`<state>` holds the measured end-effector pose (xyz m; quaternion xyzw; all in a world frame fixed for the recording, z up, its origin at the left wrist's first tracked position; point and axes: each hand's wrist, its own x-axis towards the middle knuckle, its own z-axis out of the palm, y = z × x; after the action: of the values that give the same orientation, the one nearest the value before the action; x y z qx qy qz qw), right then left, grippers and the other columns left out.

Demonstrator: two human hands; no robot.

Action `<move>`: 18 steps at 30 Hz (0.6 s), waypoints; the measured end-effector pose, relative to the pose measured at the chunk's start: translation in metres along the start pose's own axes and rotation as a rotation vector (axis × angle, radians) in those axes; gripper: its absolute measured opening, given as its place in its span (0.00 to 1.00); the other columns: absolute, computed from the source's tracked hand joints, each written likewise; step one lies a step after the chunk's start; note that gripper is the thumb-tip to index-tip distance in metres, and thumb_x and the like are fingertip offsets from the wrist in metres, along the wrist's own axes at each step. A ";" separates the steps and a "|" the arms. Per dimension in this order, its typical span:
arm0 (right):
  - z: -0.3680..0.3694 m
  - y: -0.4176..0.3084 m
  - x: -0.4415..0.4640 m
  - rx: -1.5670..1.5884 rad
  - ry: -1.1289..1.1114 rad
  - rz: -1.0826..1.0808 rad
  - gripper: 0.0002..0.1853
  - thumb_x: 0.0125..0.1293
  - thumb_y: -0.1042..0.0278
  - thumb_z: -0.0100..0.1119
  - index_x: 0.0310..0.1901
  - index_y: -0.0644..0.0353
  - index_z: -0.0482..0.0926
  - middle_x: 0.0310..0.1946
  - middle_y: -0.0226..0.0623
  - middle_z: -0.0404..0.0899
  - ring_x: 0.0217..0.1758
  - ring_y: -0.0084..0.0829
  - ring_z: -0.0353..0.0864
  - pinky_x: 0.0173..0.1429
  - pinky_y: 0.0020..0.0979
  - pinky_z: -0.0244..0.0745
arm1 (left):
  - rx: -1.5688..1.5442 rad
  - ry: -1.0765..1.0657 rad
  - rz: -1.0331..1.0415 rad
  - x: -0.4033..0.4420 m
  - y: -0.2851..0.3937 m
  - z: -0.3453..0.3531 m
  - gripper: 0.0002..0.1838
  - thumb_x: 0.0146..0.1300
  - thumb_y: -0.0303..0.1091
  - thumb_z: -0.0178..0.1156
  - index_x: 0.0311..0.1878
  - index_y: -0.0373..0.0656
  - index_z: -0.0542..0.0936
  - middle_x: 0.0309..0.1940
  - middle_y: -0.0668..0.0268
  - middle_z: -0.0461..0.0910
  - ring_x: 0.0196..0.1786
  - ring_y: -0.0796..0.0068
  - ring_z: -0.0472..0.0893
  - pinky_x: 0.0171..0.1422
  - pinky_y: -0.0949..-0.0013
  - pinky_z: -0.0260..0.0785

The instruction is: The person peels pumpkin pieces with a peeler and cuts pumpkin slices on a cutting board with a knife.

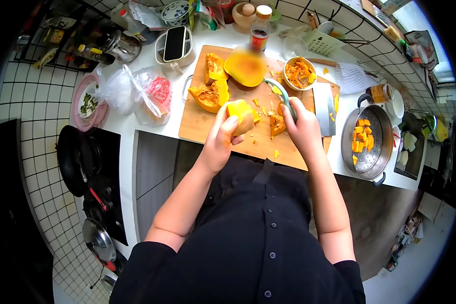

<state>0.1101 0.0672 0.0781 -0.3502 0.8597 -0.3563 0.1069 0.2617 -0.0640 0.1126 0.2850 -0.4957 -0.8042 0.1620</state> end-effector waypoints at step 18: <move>0.000 -0.032 -0.010 1.034 -0.331 0.516 0.15 0.66 0.54 0.59 0.43 0.59 0.75 0.22 0.22 0.70 0.22 0.12 0.64 0.25 0.16 0.59 | 0.036 -0.128 0.067 0.004 -0.010 -0.010 0.18 0.61 0.20 0.58 0.53 0.39 0.67 0.45 0.64 0.72 0.51 0.77 0.75 0.49 0.75 0.70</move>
<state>0.1343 0.0576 0.0994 -0.0837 0.6041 -0.6315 0.4788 0.2645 -0.0684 0.0991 0.2191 -0.5289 -0.8058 0.1517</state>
